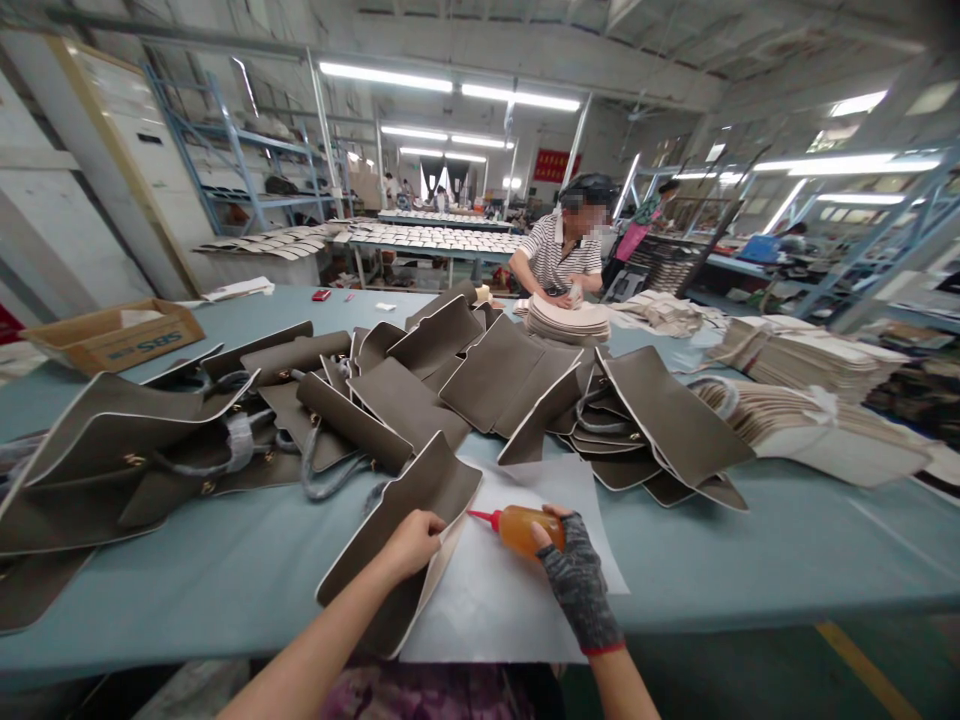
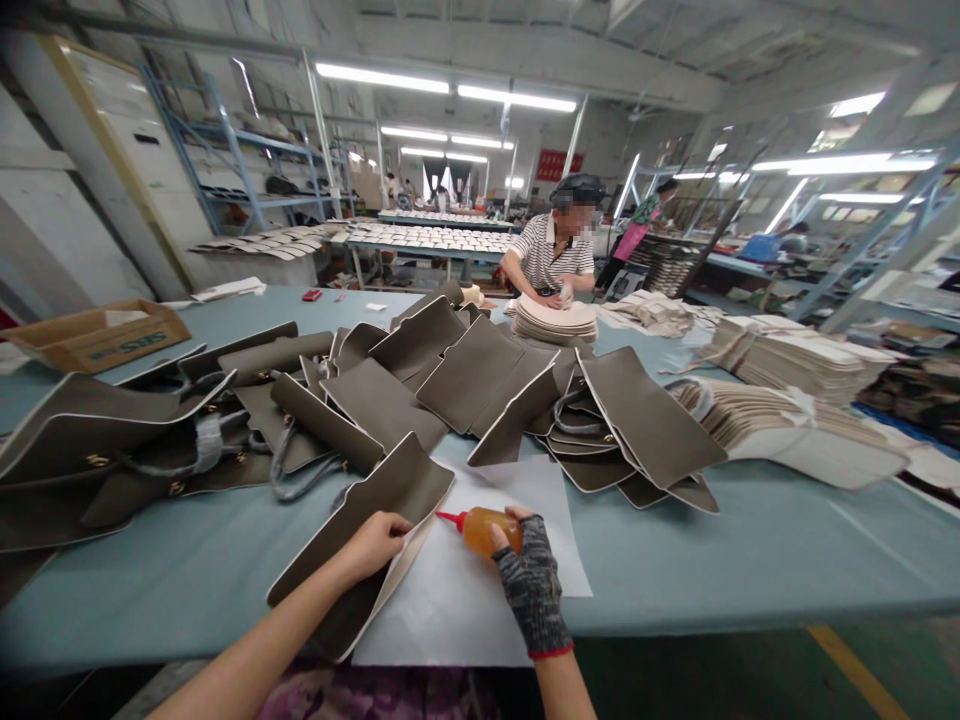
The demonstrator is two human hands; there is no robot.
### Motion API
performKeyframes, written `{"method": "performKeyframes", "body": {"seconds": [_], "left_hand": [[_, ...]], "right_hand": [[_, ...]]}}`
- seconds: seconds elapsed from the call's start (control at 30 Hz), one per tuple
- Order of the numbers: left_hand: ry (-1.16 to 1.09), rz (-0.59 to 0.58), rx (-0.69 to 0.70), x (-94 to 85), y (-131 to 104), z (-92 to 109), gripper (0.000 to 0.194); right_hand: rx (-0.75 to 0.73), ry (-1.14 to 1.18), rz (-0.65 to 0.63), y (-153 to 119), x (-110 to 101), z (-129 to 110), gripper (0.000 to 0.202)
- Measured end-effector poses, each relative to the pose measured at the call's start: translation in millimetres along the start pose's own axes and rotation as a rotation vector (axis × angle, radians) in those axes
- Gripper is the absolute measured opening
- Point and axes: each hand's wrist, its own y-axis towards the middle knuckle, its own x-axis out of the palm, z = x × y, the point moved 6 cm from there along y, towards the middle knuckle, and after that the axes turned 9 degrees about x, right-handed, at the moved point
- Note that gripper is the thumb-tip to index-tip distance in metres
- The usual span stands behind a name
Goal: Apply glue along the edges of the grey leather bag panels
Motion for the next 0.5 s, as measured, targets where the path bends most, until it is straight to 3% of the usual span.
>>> {"method": "performKeyframes", "body": {"seconds": [0.3, 0.5], "left_hand": [[0.027, -0.008, -0.006, 0.2, -1.4, 3.9, 0.032], [0.038, -0.007, -0.016, 1.1, -1.4, 0.9, 0.032]], "right_hand": [[0.098, 0.044, -0.043, -20.8, 2.6, -1.3, 0.043], [0.088, 0.063, -0.060, -32.3, 7.5, 9.3, 0.042]]}}
